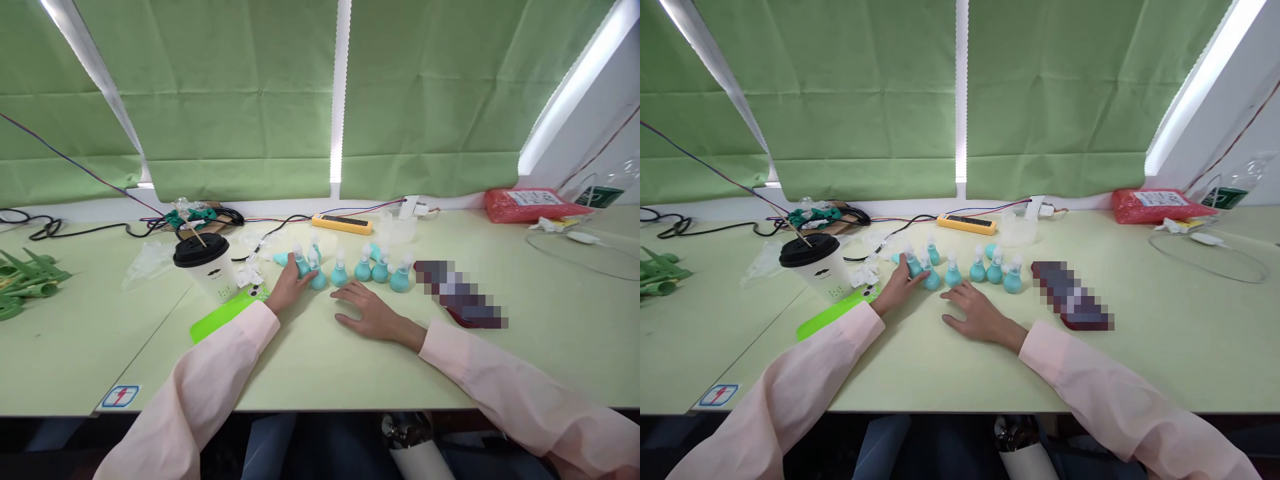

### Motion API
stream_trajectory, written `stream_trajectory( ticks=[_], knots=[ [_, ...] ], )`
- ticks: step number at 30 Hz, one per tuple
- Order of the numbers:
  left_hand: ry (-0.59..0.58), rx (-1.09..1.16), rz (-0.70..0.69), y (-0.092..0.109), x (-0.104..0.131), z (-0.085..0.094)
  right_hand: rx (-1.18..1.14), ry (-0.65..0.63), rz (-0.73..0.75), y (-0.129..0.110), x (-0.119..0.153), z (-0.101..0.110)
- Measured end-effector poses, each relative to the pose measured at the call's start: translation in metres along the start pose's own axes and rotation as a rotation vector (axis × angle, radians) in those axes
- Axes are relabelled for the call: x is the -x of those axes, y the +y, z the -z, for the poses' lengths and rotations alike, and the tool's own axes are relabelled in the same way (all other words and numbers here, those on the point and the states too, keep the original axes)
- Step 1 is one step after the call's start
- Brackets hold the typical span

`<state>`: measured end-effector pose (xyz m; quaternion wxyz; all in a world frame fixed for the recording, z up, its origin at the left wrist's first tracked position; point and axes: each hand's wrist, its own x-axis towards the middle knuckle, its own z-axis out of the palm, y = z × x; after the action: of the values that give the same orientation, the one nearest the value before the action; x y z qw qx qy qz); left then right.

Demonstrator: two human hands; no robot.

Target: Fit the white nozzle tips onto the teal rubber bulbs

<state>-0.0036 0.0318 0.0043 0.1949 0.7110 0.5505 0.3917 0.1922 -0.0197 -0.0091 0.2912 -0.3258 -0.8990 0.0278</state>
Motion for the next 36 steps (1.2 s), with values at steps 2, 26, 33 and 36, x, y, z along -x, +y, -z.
stream_trajectory(
  ticks=[2, 26, 33, 36],
  knots=[
    [-0.008, -0.016, -0.008, -0.003, -0.001, 0.0, 0.004, -0.009, -0.015, 0.001, 0.0, -0.001],
    [0.289, -0.123, -0.43, 0.014, 0.021, 0.008, -0.192, 0.211, -0.031, -0.002, 0.004, 0.0],
    [-0.305, -0.341, -0.747, 0.032, 0.049, -0.006, -0.422, 0.122, -0.145, -0.008, 0.006, 0.008],
    [-0.406, -0.424, -0.678, 0.033, 0.053, -0.011, -0.376, 0.088, -0.218, -0.006, 0.004, 0.007]
  ],
)
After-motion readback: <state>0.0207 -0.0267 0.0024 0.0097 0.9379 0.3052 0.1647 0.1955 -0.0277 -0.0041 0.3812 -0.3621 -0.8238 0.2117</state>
